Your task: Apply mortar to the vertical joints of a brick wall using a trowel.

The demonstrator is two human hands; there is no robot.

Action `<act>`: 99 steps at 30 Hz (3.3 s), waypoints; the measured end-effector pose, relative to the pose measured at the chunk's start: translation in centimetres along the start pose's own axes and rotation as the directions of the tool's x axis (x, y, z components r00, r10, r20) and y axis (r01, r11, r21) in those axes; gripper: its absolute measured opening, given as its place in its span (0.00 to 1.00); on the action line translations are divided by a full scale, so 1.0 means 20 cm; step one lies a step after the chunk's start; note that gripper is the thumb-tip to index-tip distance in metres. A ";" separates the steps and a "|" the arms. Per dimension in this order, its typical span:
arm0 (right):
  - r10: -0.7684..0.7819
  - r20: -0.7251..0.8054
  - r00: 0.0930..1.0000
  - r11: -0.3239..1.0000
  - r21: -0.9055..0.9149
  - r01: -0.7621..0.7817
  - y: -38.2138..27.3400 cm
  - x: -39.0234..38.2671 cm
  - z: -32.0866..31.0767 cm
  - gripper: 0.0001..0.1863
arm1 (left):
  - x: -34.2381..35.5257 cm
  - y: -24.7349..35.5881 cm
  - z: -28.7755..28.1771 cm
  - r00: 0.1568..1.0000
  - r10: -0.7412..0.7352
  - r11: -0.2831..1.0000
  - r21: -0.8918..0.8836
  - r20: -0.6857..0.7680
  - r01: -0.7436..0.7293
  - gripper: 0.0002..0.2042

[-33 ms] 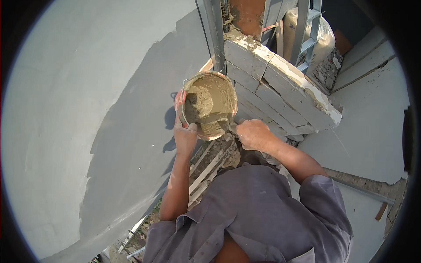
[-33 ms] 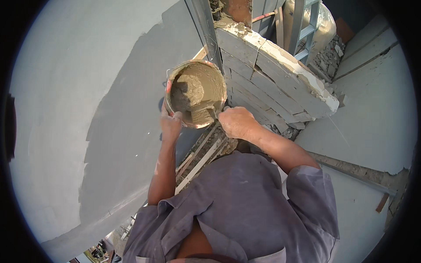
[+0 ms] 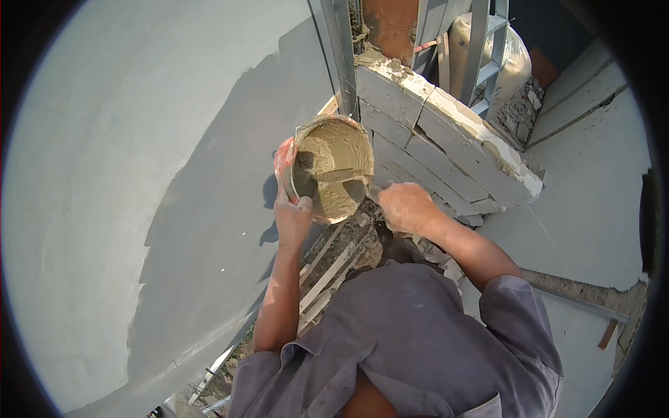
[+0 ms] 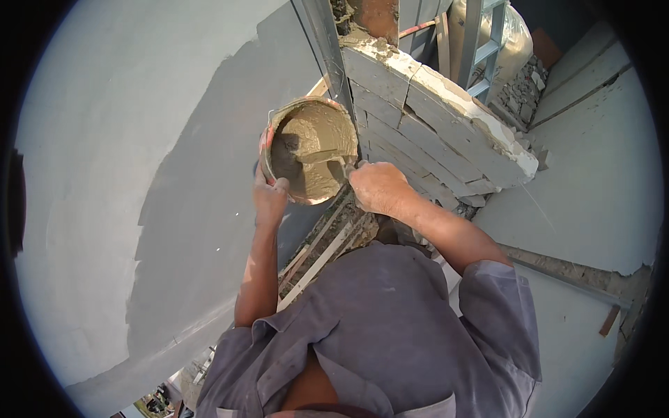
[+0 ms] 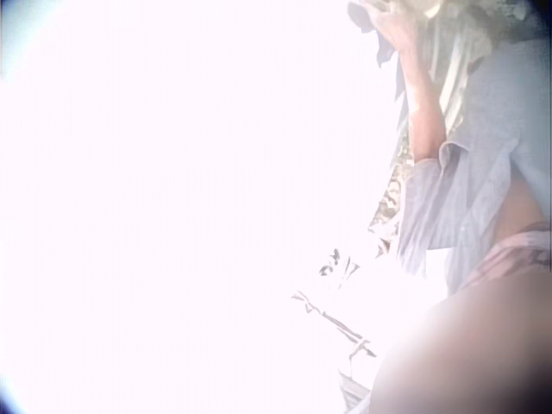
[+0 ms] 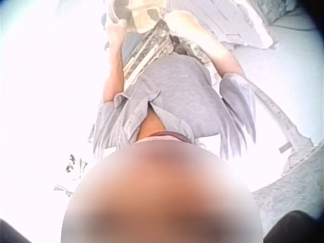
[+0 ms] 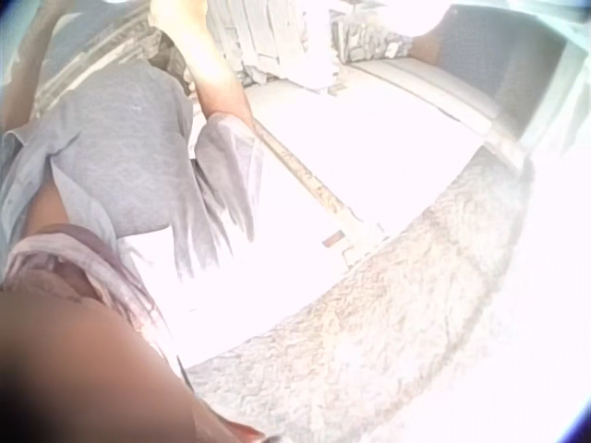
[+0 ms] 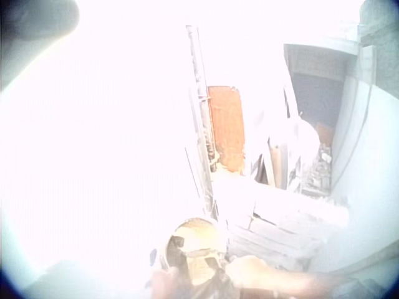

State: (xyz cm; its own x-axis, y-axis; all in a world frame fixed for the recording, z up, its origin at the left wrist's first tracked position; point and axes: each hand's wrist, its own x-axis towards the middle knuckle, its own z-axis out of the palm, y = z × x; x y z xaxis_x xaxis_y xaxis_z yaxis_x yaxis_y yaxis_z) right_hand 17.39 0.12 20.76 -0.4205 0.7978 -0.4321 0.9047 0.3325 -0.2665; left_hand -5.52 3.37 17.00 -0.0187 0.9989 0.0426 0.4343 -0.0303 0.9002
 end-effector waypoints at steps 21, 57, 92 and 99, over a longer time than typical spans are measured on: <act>-0.196 0.095 0.976 -0.624 0.756 -0.199 0.27 0.07 0.43 0.17 | 0.16 0.15 0.11 0.969 -0.057 0.993 -0.090 0.242 0.081 0.30; 0.210 -0.452 0.867 0.935 0.352 -0.043 0.25 -0.01 0.20 0.25 | -0.02 0.12 0.20 0.987 -0.161 0.975 -0.150 0.028 0.163 0.34; 0.258 -0.235 0.937 -0.515 0.787 0.339 0.44 -0.22 -0.11 0.26 | -0.18 -0.72 0.38 0.612 -0.710 0.052 -0.841 0.348 0.539 0.20; 0.245 -0.862 0.445 0.901 0.371 0.223 0.95 0.53 -0.45 0.30 | -0.45 -0.71 0.37 0.327 -0.941 0.122 -0.806 0.092 0.579 0.06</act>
State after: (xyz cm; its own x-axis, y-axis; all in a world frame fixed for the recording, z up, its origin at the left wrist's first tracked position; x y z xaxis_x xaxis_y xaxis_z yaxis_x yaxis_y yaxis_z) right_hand 30.67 19.39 18.79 0.0940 0.8695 0.4850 0.6957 0.2911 -0.6567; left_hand -4.77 -4.98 0.57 -0.3319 0.3581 -0.8727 -0.6833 0.5466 0.4841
